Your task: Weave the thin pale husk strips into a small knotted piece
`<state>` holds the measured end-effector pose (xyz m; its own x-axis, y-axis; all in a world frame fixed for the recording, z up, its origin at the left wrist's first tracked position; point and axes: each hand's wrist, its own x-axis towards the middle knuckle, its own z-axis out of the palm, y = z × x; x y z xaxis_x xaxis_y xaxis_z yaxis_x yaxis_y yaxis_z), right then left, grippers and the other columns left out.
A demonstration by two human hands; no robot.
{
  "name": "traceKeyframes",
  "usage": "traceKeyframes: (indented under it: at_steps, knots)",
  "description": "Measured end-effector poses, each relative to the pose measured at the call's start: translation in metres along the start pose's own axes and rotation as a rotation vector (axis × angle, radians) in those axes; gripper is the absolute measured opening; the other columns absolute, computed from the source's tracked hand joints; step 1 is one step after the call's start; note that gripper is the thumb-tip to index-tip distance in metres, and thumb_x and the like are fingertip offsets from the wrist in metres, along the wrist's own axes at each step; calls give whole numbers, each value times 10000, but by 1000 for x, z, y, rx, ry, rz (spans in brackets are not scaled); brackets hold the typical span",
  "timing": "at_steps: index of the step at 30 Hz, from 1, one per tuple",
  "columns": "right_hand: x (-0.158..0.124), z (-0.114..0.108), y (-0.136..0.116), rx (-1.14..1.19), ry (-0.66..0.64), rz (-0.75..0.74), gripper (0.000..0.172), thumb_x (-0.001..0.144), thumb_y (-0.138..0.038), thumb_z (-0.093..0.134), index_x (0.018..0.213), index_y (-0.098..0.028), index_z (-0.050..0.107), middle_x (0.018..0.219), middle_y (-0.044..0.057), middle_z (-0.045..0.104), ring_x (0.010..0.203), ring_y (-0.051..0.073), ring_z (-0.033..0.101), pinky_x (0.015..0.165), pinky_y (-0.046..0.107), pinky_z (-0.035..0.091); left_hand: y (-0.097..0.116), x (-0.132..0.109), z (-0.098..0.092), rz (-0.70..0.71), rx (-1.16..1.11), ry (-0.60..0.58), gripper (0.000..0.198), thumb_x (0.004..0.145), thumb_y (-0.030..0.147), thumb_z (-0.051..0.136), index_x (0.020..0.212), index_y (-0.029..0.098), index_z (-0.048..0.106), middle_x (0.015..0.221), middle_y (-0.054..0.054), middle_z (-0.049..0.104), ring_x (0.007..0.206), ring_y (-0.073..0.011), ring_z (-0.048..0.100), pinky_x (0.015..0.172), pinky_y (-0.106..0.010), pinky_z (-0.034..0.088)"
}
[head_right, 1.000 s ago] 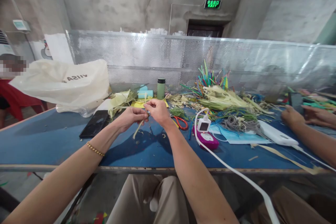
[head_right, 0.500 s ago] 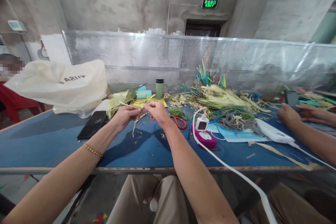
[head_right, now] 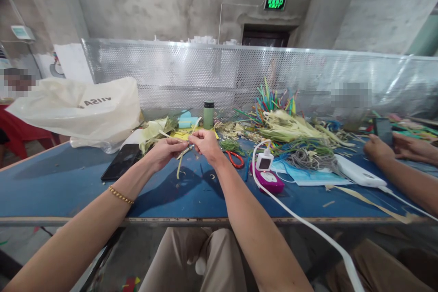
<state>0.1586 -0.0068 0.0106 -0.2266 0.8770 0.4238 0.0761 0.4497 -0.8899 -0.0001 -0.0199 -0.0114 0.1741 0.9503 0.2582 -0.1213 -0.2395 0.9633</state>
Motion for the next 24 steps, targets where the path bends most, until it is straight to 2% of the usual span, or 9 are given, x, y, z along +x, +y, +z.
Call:
traceKeyframes:
  at_steps: [4, 11, 17, 21, 24]
  knots:
    - [1, -1, 2, 3, 20, -23, 233, 695, -350, 686, 657, -157, 562, 405, -63, 472, 347, 56, 367, 357, 191, 288, -1, 1, 0, 1, -64, -61, 222, 614, 315, 775, 629, 115, 678, 540, -3, 530, 493, -78, 396, 501, -252, 257]
    - [0, -1, 2, -65, -27, -82, 241, 747, -371, 647, 661, -152, 597, 418, -54, 475, 358, 60, 378, 364, 191, 298, 2, -1, 3, -30, -82, -10, 106, 569, 184, 705, 634, 130, 641, 539, 13, 522, 484, -81, 418, 480, -238, 265]
    - [3, 0, -4, 9, 109, -101, 297, 762, -442, 621, 700, -153, 599, 655, 13, 641, 371, 50, 410, 330, 196, 290, 2, -2, 6, -20, -14, 51, 68, 538, 138, 627, 560, 143, 563, 525, 22, 519, 460, -67, 404, 469, -222, 279]
    - [4, -2, -7, 27, 173, -133, 314, 748, -450, 638, 664, -151, 592, 578, 2, 600, 356, 46, 378, 325, 196, 263, 2, -2, 8, -15, 16, 43, 67, 536, 128, 624, 555, 141, 562, 504, 23, 507, 457, -70, 408, 457, -221, 274]
    - [2, -2, -8, 34, 169, -134, 280, 767, -416, 612, 675, -152, 605, 502, -18, 548, 354, 55, 372, 333, 197, 268, 2, -3, 8, -32, -12, 26, 65, 540, 130, 630, 557, 137, 567, 525, 13, 524, 462, -67, 409, 455, -219, 278]
